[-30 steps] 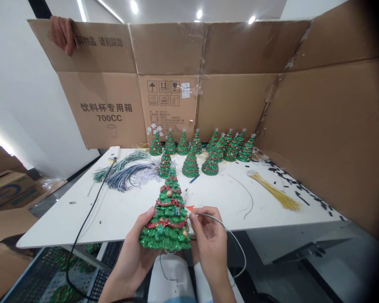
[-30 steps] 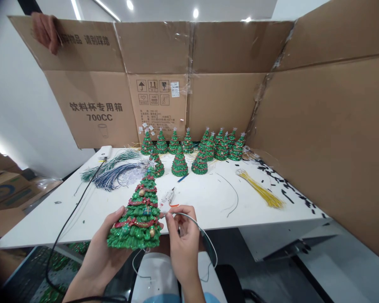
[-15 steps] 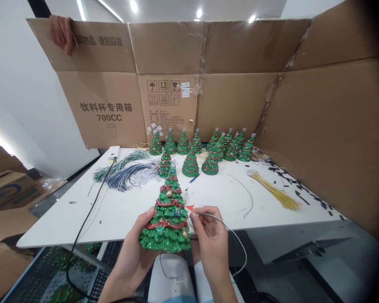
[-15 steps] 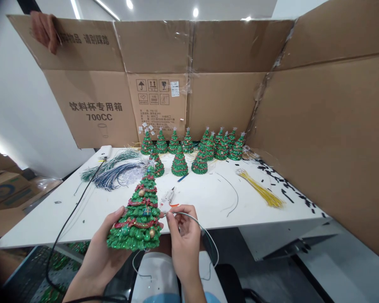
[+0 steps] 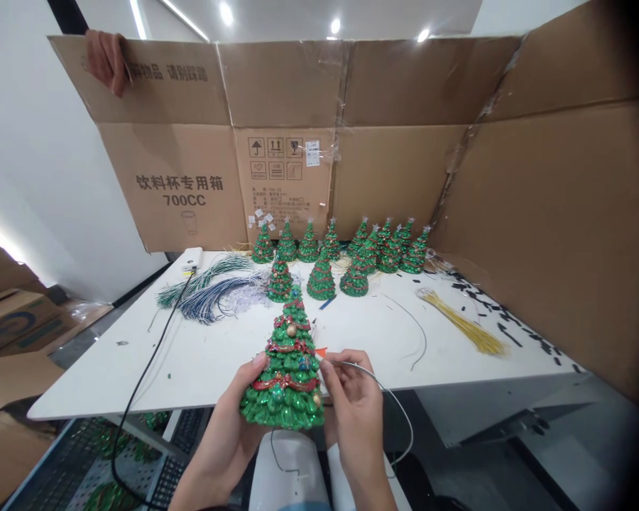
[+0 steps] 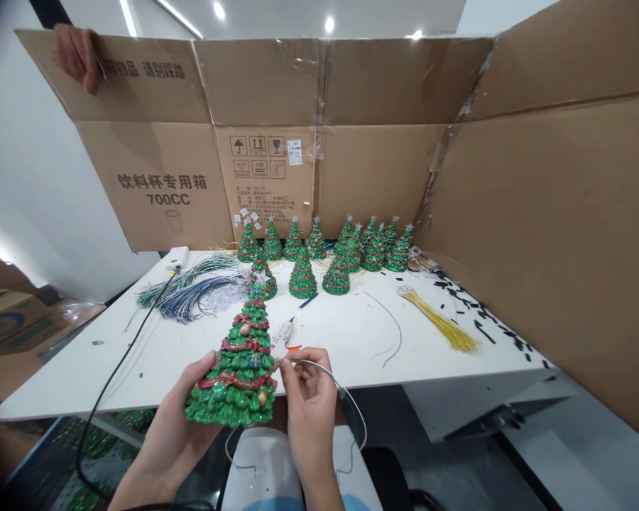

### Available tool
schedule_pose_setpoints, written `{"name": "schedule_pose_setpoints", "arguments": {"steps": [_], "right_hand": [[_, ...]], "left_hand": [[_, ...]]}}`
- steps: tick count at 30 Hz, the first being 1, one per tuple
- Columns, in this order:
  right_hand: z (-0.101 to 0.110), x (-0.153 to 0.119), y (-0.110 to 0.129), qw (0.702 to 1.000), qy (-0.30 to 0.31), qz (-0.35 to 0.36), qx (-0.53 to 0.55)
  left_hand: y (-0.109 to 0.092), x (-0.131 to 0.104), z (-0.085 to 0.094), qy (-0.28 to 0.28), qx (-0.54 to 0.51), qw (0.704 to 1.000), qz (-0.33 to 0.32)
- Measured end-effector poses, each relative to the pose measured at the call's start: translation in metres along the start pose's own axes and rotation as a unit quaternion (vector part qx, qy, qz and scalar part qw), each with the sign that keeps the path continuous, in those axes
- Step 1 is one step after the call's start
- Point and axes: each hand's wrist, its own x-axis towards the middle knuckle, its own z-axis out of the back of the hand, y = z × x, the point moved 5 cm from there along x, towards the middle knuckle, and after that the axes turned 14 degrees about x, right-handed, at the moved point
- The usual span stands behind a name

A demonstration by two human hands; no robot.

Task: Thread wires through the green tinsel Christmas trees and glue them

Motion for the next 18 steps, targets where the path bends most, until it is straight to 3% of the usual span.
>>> {"name": "schedule_pose_setpoints", "arguments": {"steps": [6,12,15,18], "right_hand": [[0.003,0.002,-0.001,1.0,-0.003,0.014,-0.009],[0.001,0.003,0.011,0.999,-0.033,0.011,0.005],[0.001,0.002,0.016,0.999,-0.049,0.01,0.021],[0.003,0.001,0.019,0.997,-0.059,0.006,0.04]], "left_hand": [[0.001,0.0,0.008,-0.022,0.037,0.999,-0.029],[0.003,0.008,0.02,-0.008,0.112,0.987,-0.113],[0.004,0.007,0.028,-0.057,0.152,0.978,-0.135],[-0.002,-0.002,0.028,-0.137,0.235,0.945,-0.183]]}}
